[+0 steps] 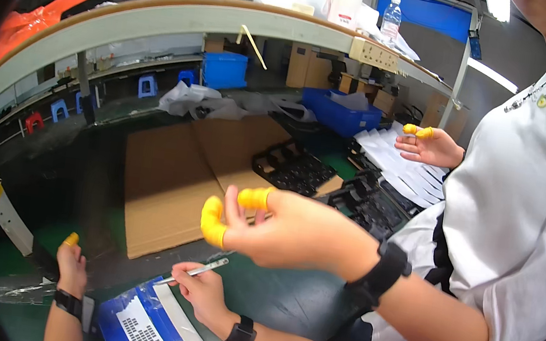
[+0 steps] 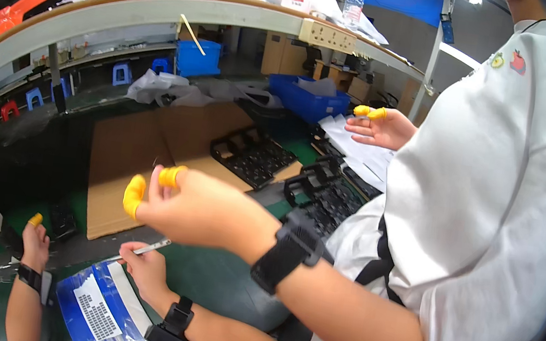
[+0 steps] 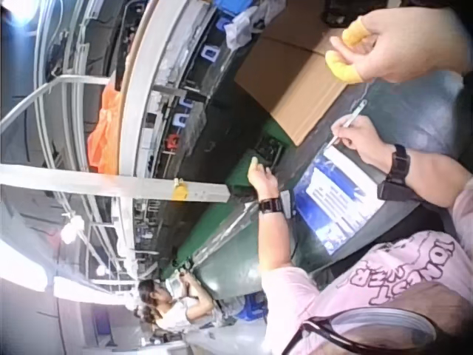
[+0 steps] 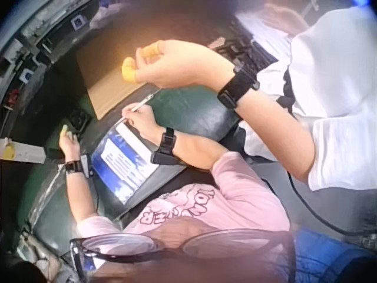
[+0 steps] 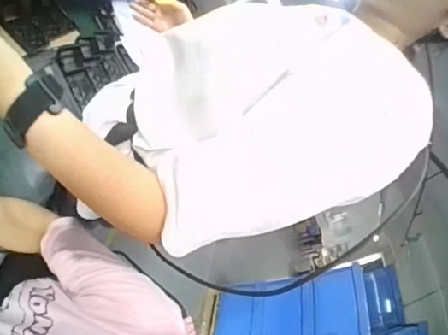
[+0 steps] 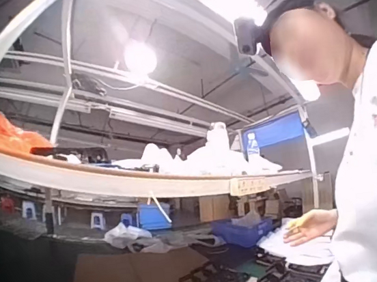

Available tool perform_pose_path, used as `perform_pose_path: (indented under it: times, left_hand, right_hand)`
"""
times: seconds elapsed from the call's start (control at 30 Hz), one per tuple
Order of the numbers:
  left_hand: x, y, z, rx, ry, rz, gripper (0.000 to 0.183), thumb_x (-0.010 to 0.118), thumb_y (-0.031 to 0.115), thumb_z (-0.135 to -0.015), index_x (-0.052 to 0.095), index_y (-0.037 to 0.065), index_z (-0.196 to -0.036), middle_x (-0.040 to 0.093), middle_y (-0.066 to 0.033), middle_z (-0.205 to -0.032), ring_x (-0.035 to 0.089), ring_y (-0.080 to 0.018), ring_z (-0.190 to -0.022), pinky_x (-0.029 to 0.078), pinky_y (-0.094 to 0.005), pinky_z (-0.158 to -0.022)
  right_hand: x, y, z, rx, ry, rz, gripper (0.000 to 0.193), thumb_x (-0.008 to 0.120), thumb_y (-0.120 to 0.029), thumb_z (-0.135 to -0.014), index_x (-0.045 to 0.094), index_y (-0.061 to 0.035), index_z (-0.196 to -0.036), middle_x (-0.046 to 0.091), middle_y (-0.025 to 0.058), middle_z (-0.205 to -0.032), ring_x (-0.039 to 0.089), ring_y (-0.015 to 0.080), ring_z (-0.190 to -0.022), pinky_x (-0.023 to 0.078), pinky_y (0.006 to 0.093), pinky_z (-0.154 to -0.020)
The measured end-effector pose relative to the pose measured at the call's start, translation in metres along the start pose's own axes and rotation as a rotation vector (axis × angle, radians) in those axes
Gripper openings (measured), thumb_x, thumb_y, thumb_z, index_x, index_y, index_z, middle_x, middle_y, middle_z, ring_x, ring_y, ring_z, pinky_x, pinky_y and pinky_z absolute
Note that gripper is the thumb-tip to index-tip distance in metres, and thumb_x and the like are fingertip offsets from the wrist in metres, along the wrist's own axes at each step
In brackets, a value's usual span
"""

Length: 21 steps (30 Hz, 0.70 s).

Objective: Assembling or repairing components within a plastic electronic housing using tweezers.

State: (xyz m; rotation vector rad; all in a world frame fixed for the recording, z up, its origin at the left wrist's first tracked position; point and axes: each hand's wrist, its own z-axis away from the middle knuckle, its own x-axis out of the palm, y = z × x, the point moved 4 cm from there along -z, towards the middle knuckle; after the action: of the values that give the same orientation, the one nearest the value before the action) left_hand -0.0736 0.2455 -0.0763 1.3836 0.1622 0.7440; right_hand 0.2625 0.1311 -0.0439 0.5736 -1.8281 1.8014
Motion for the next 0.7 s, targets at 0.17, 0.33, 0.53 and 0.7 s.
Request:
perform_pose_path:
  times: [0.17,0.33,0.53,0.7]
  left_hand:
    - [0.043,-0.005,0.111,0.127,-0.387,-0.126,0.03,0.055,0.01,-0.081,0.049,0.01,-0.109,0.053,-0.0038,-0.108,0.05,-0.0133,-0.096,0.04,-0.031,-0.08]
    - [0.029,-0.005,0.136,0.045,-0.465,-0.058,0.025,0.055,0.002,-0.081,0.051,0.008,-0.105,0.056,-0.0059,-0.101,0.054,-0.0131,-0.088,0.044,-0.026,-0.07]
    - [-0.013,-0.014,0.108,-0.308,-0.402,0.436,0.017,0.051,0.011,-0.084,0.055,0.002,-0.098,0.06,-0.01,-0.091,0.057,-0.0174,-0.082,0.048,-0.0293,-0.072]
    - [-0.003,-0.016,0.117,-0.165,-0.463,0.285,0.017,0.049,0.005,-0.084,0.053,0.001,-0.1,0.06,-0.0117,-0.088,0.058,-0.0177,-0.077,0.049,-0.0273,-0.069]
  right_hand:
    - [0.006,0.005,0.0,0.04,-0.016,-0.018,0.013,0.063,-0.007,-0.078,0.059,-0.0005,-0.089,0.056,0.0026,-0.065,0.046,0.0048,-0.052,0.03,0.0163,-0.043]
    - [0.008,0.014,0.002,0.046,-0.019,0.045,0.012,0.062,-0.007,-0.078,0.059,-0.0017,-0.089,0.054,0.0011,-0.062,0.05,0.0058,-0.055,0.03,0.0163,-0.044]
    - [0.008,0.026,0.005,0.034,-0.049,0.13,0.01,0.064,-0.012,-0.078,0.06,-0.007,-0.086,0.049,-0.0034,-0.059,0.047,0.0051,-0.057,0.032,0.0179,-0.048]
    - [-0.003,0.042,-0.001,-0.027,-0.055,0.217,0.009,0.063,-0.012,-0.078,0.06,-0.0072,-0.085,0.05,-0.0032,-0.06,0.048,0.0049,-0.057,0.03,0.0175,-0.047]
